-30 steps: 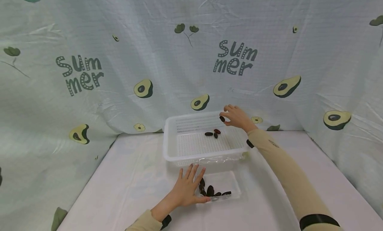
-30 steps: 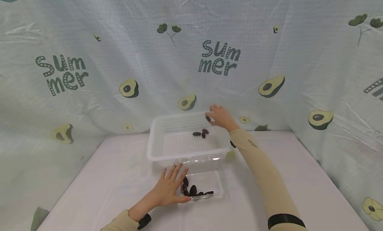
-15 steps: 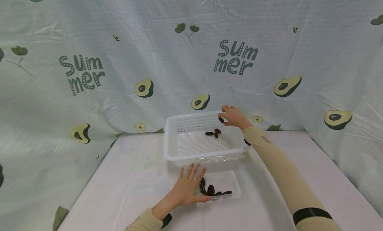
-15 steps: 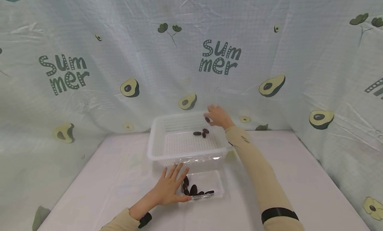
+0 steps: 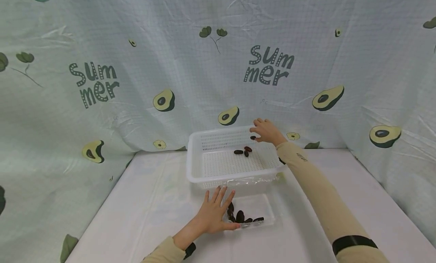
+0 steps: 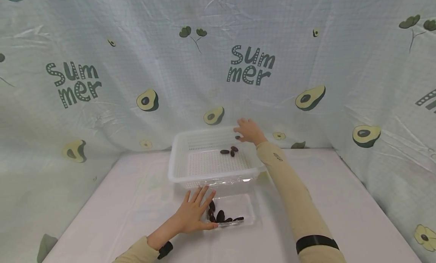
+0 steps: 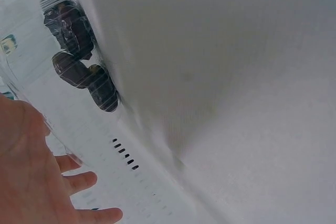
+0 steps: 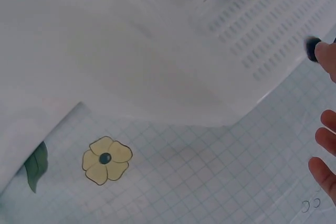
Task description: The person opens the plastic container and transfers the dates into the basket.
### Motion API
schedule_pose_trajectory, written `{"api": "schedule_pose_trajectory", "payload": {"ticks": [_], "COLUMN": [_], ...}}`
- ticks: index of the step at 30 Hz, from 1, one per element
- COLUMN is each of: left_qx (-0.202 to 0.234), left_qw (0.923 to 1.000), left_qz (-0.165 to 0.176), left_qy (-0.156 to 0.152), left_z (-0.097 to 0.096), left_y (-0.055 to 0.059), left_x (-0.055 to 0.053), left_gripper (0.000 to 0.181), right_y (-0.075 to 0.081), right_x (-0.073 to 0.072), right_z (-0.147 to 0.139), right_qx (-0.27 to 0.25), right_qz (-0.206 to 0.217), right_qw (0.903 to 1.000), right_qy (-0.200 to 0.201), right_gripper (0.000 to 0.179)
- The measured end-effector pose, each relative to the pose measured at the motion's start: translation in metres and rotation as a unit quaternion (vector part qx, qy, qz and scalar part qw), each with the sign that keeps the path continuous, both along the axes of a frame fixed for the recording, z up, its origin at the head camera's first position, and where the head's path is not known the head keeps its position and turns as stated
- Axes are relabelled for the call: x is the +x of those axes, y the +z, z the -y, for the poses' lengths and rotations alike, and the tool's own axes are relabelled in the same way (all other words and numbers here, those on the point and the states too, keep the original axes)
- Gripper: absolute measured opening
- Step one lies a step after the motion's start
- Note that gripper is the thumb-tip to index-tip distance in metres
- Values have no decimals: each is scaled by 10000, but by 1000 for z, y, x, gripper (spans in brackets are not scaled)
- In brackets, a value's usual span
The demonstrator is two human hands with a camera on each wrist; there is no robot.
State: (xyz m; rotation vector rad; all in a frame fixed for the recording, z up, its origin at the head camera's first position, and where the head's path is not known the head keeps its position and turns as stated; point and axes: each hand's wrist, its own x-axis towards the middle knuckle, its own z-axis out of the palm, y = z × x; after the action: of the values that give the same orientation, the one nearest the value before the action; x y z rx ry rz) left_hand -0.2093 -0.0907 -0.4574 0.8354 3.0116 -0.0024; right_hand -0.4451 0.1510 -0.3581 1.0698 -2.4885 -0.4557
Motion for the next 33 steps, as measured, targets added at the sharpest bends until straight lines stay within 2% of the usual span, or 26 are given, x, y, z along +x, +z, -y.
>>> {"api": "schedule_pose_trajectory", "payload": {"ticks": [4,16,25,33], "left_qx": [21,-37,-30,8], "left_qw": [10000,10000,9999,9999], "left_qz": [41,67,128,137], "left_qy": [3,10,14,-14], "left_z": [0,0,-1,0], "left_y": [0,1,0,0], "left_x": [0,-1,-1,-2], "left_gripper": [96,97,97,96], "right_y": [4,16,18,29], "right_x": [2,6,34,57], "right_z": [0,-8,-20,-36], "right_qx": [5,-28,-259,-570], "right_qz": [30,-192,-25,10], "right_qw": [10000,9996,9975,9944], "right_qy": [-35,206,664,889], "right_gripper": [32,30,25,24]}}
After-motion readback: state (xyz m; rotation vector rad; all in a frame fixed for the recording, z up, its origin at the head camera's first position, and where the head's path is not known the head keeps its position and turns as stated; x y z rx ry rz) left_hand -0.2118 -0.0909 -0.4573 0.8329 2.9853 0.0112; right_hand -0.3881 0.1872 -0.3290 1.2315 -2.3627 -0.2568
